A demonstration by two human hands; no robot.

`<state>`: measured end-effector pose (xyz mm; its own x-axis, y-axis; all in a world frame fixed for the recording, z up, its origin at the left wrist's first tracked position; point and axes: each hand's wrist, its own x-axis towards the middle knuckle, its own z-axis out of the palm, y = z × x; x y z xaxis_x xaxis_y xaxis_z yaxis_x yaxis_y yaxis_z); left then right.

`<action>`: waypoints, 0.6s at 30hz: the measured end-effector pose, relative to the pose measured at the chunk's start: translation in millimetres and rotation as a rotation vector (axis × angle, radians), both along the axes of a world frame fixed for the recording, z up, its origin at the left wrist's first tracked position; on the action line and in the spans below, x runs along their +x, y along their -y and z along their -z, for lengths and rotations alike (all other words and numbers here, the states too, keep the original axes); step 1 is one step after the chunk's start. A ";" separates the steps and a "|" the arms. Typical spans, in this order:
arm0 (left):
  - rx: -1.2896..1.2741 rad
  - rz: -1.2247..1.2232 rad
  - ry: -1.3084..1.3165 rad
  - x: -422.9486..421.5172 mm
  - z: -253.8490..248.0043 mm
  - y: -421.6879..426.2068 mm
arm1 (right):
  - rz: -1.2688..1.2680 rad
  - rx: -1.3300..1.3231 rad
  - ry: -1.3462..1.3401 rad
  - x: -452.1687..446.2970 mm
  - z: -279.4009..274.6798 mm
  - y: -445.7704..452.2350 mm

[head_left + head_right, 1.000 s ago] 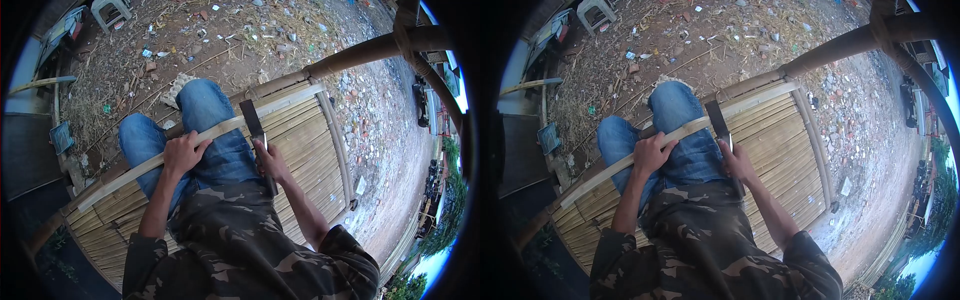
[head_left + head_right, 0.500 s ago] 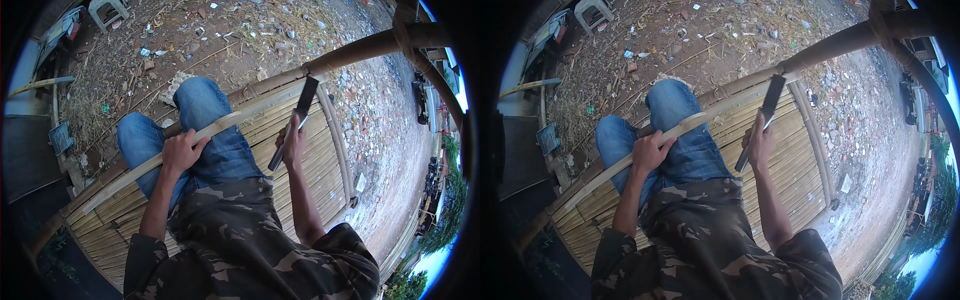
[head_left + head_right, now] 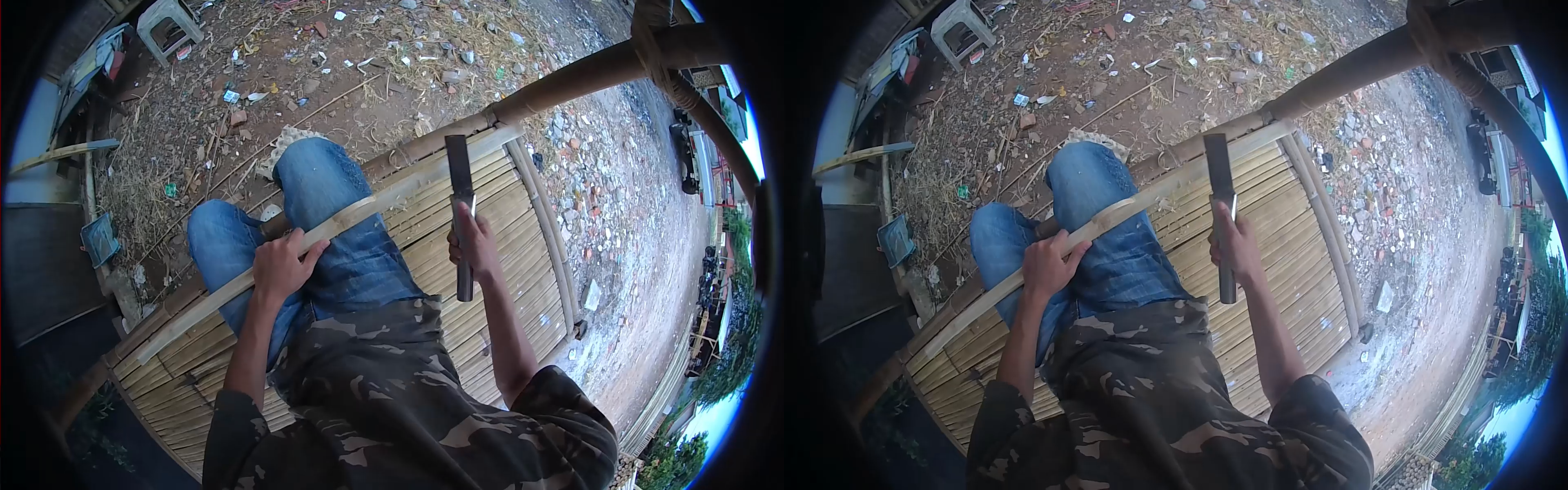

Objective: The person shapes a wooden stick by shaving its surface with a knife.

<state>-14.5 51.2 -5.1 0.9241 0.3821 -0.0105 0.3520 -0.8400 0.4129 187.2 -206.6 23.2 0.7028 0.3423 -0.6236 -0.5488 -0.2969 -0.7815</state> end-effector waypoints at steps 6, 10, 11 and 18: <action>-0.008 -0.005 0.012 5.8 -1.0 2.2 | -0.130 -0.061 -0.047 -32.5 17.8 -21.0; 0.012 -0.024 -0.007 2.4 -2.9 1.5 | 0.156 0.123 0.061 3.3 -0.7 -2.2; 0.013 -0.020 -0.017 3.2 -4.1 2.5 | 0.296 0.173 0.169 4.5 -1.0 -5.8; 0.003 -0.016 0.010 5.0 0.4 -0.7 | 0.080 0.183 0.035 -11.4 10.6 0.8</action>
